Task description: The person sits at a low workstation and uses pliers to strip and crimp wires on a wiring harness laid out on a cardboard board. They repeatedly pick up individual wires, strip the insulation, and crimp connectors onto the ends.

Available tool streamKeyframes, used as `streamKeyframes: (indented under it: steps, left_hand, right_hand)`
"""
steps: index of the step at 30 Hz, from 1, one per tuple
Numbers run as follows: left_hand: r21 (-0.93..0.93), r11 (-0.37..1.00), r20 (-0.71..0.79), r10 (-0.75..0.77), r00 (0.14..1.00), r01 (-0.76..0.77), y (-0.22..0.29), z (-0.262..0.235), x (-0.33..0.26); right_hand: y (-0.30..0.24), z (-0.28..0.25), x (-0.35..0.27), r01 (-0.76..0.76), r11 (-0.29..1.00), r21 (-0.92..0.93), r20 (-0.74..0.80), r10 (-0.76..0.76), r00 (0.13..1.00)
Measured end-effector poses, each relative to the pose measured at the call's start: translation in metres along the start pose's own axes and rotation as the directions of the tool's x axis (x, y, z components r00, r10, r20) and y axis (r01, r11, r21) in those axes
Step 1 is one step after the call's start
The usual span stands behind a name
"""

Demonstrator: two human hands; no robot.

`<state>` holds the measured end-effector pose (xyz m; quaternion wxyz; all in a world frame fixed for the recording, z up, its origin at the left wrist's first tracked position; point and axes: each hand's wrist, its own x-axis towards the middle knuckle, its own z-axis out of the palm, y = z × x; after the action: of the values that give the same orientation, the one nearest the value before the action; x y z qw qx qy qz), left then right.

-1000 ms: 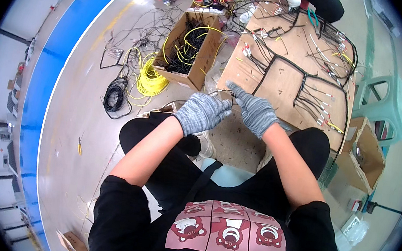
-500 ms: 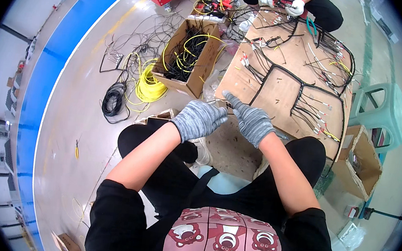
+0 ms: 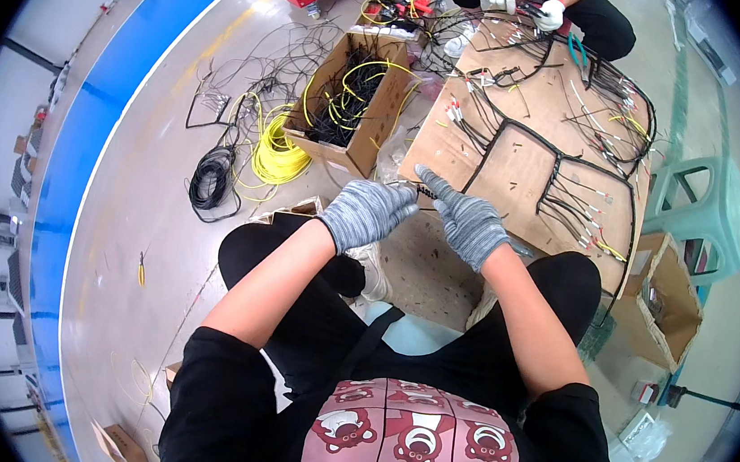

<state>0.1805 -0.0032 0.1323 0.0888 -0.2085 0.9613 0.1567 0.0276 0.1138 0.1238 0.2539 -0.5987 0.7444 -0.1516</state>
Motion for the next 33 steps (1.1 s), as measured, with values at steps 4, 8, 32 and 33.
streamKeyframes:
  steps: [4, 8, 32, 33]
  left_hand:
    - [0.147, 0.979, -0.051, 0.148, 0.988, -0.139, -0.004, -0.027, -0.003]
    - [-0.161, 0.973, -0.184, 0.138, 0.973, -0.168, -0.041, -0.038, 0.018]
    - [-0.867, 0.483, -0.227, -0.17, 0.959, -0.12, -0.035, 0.036, 0.021]
    - [-0.907, 0.4, -0.24, -0.24, 0.941, -0.13, -0.029, 0.048, 0.02]
  right_hand:
    - [0.001, 0.008, 0.006, 0.087, 0.986, -0.144, 0.03, -0.083, 0.996]
    - [0.012, 0.012, 0.008, 0.208, 0.978, 0.0, -0.08, -0.207, 0.975]
    - [0.023, 0.015, 0.007, 0.219, 0.892, 0.395, -0.175, -0.161, 0.971]
    - [0.024, 0.018, 0.007, 0.233, 0.877, 0.42, -0.215, -0.153, 0.965]
